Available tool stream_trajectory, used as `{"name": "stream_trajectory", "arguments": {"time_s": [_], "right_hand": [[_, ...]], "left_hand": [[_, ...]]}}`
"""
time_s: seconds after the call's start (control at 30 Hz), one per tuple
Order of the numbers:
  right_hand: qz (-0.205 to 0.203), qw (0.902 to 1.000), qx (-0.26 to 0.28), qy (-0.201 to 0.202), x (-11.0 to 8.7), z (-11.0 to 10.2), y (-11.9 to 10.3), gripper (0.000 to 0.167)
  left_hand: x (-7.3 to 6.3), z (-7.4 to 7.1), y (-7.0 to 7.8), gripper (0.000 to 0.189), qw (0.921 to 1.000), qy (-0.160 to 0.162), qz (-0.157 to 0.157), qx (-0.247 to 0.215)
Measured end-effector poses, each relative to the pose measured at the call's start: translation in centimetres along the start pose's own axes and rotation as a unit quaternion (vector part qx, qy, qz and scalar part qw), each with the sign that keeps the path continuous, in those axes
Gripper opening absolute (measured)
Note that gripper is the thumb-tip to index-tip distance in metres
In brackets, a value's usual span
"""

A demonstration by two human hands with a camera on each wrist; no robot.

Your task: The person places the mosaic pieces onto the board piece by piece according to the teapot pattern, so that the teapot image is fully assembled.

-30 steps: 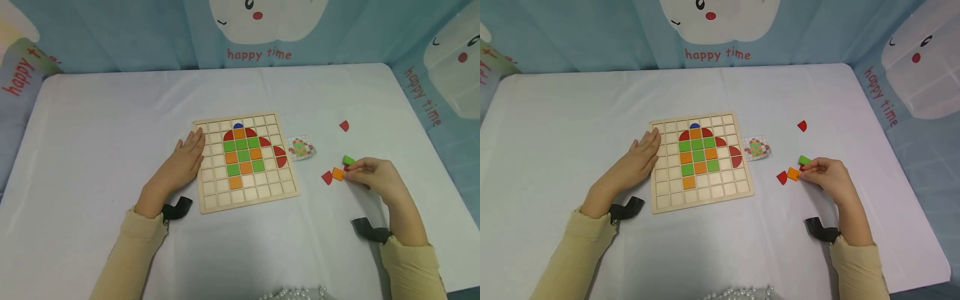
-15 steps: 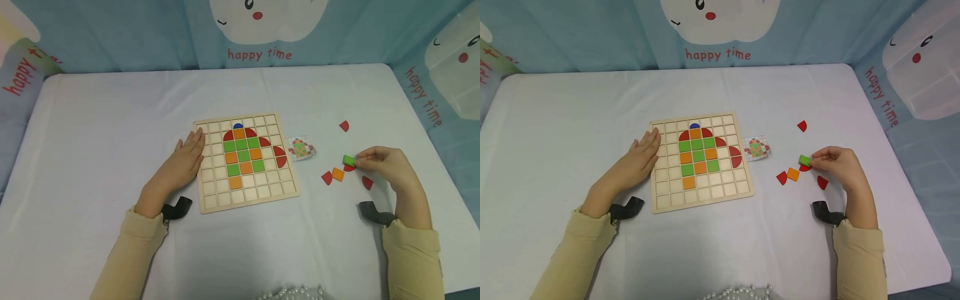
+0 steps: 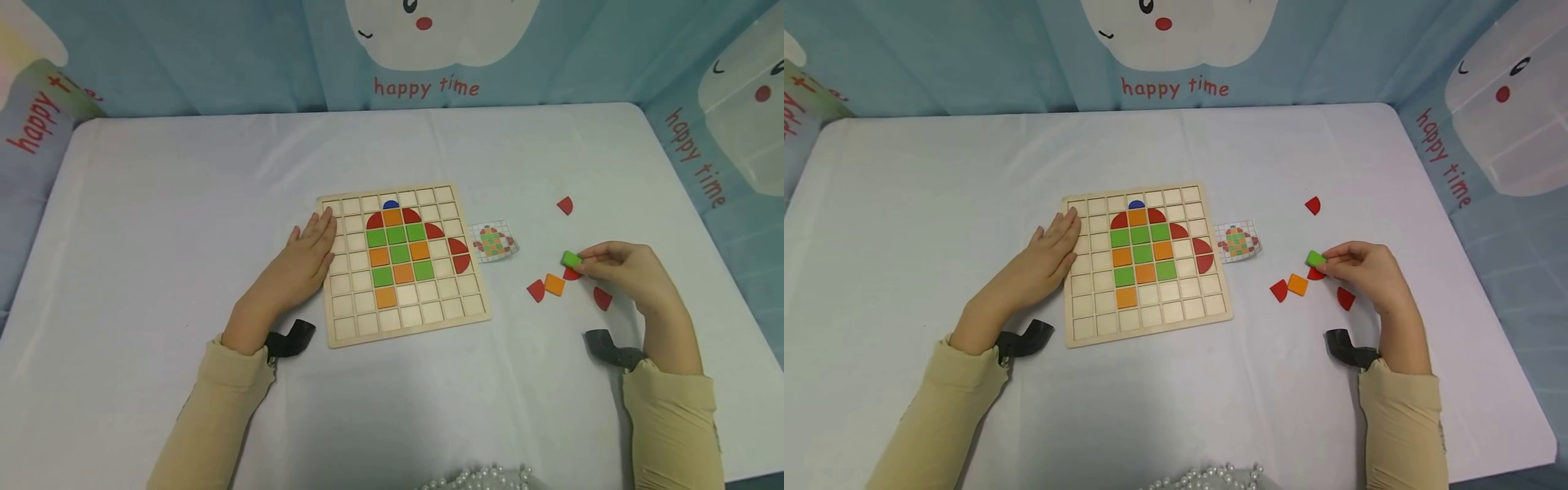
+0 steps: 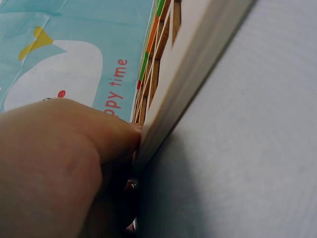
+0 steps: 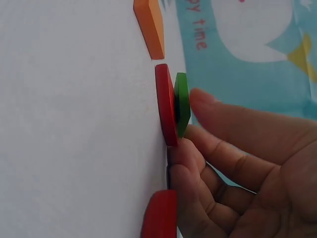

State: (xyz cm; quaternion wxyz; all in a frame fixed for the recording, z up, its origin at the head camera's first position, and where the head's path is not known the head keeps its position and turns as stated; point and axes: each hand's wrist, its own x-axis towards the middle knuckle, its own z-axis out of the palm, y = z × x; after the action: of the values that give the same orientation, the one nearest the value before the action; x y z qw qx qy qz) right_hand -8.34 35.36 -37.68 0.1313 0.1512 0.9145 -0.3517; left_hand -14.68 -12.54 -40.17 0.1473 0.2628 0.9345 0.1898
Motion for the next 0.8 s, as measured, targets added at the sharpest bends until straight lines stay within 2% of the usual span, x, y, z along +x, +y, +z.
{"name": "stream_trajectory", "arguments": {"time_s": [0.3,0.63,0.8], "right_hand": [[-0.023,0.9997,0.0,0.006,-0.13,0.27,-0.13,0.041],[0.003,0.9993,0.002,0.036,-0.32,0.27,0.43,0.038],[-0.001,0.9981,0.015,0.06,-0.44,0.24,0.71,0.038]], "left_hand": [[-0.04,0.02,-0.03,0.055,1.0,-0.002,-0.003,0.001],[0.19,0.01,0.27,0.055,1.0,0.0,0.001,-0.004],[0.38,0.1,0.36,0.055,1.0,0.001,0.003,0.003]]}}
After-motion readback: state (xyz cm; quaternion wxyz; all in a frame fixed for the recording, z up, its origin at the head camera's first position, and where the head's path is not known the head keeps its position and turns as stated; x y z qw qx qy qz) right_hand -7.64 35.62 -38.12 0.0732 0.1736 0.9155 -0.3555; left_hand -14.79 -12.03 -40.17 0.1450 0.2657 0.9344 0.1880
